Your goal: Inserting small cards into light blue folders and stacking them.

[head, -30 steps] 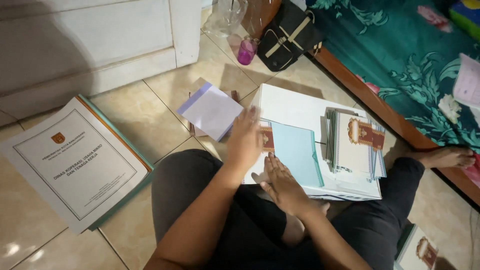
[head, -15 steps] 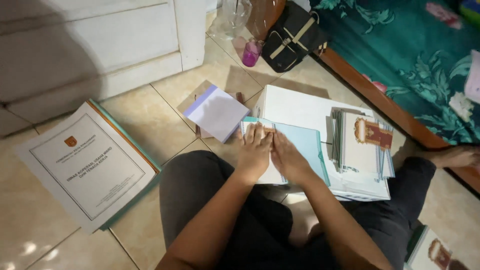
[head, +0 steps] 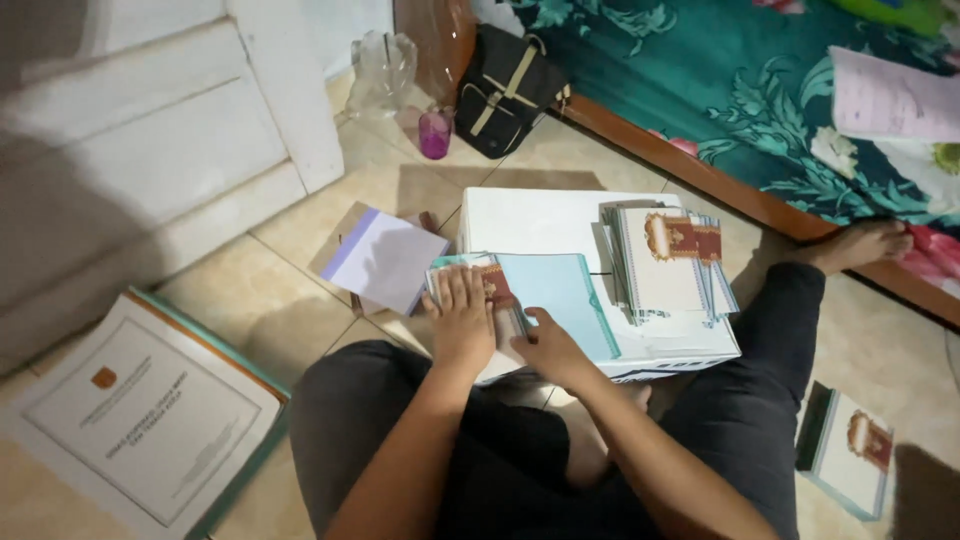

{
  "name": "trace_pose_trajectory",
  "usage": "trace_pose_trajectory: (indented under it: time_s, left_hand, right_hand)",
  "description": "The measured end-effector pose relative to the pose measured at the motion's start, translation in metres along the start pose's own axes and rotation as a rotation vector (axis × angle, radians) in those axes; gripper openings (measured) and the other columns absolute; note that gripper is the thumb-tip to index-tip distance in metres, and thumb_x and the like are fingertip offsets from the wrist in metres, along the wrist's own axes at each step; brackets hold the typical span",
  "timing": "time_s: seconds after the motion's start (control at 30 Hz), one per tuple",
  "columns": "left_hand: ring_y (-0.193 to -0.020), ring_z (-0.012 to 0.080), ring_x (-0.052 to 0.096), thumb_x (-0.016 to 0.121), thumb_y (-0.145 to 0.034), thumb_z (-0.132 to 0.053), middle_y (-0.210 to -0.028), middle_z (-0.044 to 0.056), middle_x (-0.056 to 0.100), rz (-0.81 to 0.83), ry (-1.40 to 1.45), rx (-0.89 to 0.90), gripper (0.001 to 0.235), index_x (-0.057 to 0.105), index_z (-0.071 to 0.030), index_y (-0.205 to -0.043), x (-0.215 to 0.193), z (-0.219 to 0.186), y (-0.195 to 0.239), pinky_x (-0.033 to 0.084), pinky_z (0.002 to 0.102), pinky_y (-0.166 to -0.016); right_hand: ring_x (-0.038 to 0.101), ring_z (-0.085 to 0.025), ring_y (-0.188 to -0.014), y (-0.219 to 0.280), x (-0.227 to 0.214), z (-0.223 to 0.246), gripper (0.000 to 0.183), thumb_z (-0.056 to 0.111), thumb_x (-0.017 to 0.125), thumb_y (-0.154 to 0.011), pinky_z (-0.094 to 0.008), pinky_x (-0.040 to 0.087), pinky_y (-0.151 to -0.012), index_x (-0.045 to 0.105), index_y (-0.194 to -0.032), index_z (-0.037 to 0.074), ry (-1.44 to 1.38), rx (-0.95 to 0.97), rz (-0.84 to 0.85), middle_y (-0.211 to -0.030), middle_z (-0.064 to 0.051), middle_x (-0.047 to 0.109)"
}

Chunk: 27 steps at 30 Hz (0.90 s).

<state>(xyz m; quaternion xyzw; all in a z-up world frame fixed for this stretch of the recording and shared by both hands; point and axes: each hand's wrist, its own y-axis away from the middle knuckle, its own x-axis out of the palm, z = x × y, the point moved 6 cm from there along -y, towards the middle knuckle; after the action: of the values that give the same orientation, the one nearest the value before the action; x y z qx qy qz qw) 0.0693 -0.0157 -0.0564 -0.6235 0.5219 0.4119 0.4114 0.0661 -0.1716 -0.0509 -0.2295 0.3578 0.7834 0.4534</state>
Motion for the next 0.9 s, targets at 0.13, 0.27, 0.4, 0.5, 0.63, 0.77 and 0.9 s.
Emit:
trace_pose_trajectory:
  time_s: [0.13,0.27,0.4,0.5,0.63,0.77,0.9]
  left_hand:
    - [-0.147,0.0452,0.033,0.05,-0.098,-0.028,-0.155,0.025,0.04,-0.331,0.165,0.148,0.062,0.039,-0.006,-0.154,-0.058,-0.023,0.005,0.021,0.067,-0.115]
    - [-0.142,0.0492,0.041,0.064,-0.092,-0.028,-0.151,0.026,0.049,-0.245,0.199,0.383,0.049,0.063,-0.006,-0.136,-0.036,-0.044,0.01,0.036,0.067,-0.108]
    - [-0.153,0.0405,0.027,0.056,-0.095,-0.052,-0.158,0.019,0.042,0.122,0.15,0.417,0.061,0.056,-0.017,-0.145,-0.014,-0.053,0.018,0.006,0.068,-0.121]
    - [-0.155,0.0368,0.023,0.052,-0.093,-0.061,-0.162,0.016,0.037,0.194,0.145,0.389,0.067,0.053,-0.022,-0.147,-0.015,-0.051,0.017,0.001,0.063,-0.124]
    - [-0.155,0.035,0.024,0.05,-0.093,-0.061,-0.162,0.018,0.038,0.214,0.15,0.383,0.073,0.05,-0.014,-0.149,-0.021,-0.053,0.018,0.001,0.062,-0.124]
    - [-0.155,0.0341,0.023,0.052,-0.093,-0.057,-0.162,0.019,0.037,0.256,0.149,0.378,0.079,0.045,-0.004,-0.151,-0.024,-0.054,0.017,-0.002,0.061,-0.125]
    - [-0.155,0.0349,0.022,0.053,-0.093,-0.056,-0.163,0.018,0.036,0.271,0.183,0.365,0.077,0.046,-0.006,-0.151,-0.019,-0.053,0.017,-0.002,0.062,-0.124]
  right_hand:
    - [0.07,-0.04,-0.101,-0.036,-0.047,-0.073,0.038,0.023,0.057,-0.098,-0.049,0.054,-0.084,0.064,-0.125,-0.001,-0.196,-0.089,-0.252,-0.107,-0.024,0.073]
    - [0.069,-0.053,-0.091,-0.001,-0.19,-0.14,0.023,0.003,0.059,-0.095,-0.056,0.054,-0.074,0.078,-0.107,-0.003,0.265,-0.133,-0.742,-0.105,-0.03,0.073]
    - [0.071,-0.041,-0.102,-0.004,-0.217,-0.213,0.04,0.021,0.065,-0.099,-0.051,0.058,-0.076,0.067,-0.137,0.007,0.311,0.212,-0.779,-0.113,-0.021,0.074]
    - [0.064,-0.046,-0.104,0.01,-0.185,-0.181,0.06,0.032,0.073,-0.087,-0.05,0.056,-0.087,0.067,-0.139,0.002,0.71,0.103,-0.953,-0.123,-0.023,0.057]
    - [0.061,-0.045,-0.103,0.021,-0.096,-0.141,0.043,0.034,0.068,-0.096,-0.049,0.051,-0.087,0.071,-0.12,-0.002,0.7,-0.086,-0.924,-0.115,-0.024,0.058]
    - [0.066,-0.041,-0.113,0.04,-0.061,-0.076,0.048,0.032,0.068,-0.098,-0.044,0.056,-0.092,0.066,-0.131,-0.003,0.442,-0.07,-0.644,-0.124,-0.022,0.06]
    - [0.06,-0.045,-0.122,0.05,-0.074,-0.055,0.04,0.01,0.064,-0.098,-0.051,0.055,-0.097,0.061,-0.136,-0.003,0.064,-0.099,-0.59,-0.131,-0.024,0.058]
